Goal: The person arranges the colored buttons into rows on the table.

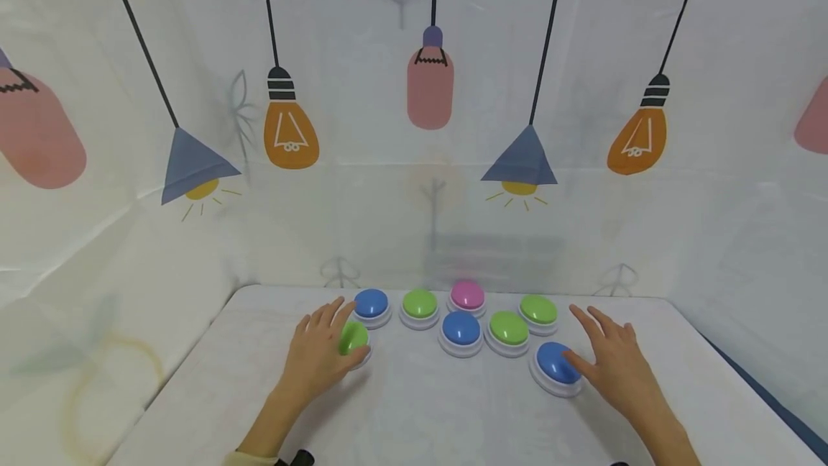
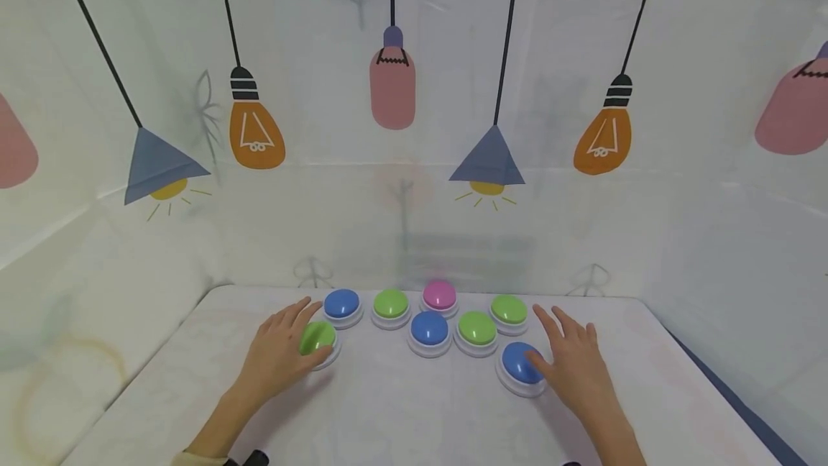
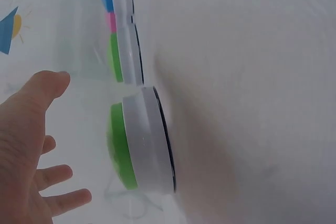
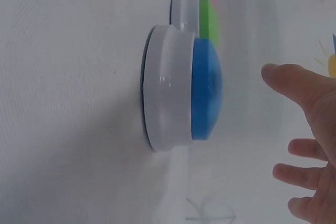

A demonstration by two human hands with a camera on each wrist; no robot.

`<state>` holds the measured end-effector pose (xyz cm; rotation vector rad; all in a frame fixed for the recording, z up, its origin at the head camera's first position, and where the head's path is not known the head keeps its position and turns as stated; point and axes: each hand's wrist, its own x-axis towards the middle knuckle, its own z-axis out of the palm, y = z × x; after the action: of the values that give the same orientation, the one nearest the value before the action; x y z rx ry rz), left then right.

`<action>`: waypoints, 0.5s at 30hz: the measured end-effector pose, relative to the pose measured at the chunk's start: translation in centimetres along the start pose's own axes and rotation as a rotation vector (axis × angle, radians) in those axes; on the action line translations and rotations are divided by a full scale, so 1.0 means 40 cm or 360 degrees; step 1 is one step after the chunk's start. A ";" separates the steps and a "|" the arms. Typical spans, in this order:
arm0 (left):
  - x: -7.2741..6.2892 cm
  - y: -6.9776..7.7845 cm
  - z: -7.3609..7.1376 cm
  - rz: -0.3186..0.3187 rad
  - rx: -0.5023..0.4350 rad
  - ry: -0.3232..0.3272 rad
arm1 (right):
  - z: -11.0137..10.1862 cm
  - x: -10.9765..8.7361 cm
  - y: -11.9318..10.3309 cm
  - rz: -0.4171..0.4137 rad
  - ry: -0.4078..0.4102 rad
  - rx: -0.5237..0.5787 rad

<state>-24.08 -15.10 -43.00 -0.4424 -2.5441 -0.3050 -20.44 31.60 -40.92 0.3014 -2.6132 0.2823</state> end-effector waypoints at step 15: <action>0.029 0.064 0.024 0.0117 -0.0080 0.0061 | 0.039 0.010 -0.062 -0.0101 -0.0040 0.0087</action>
<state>-24.53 -12.17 -42.84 -0.5429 -2.4809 -0.3474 -20.84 28.77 -41.70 0.4081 -2.6179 0.3308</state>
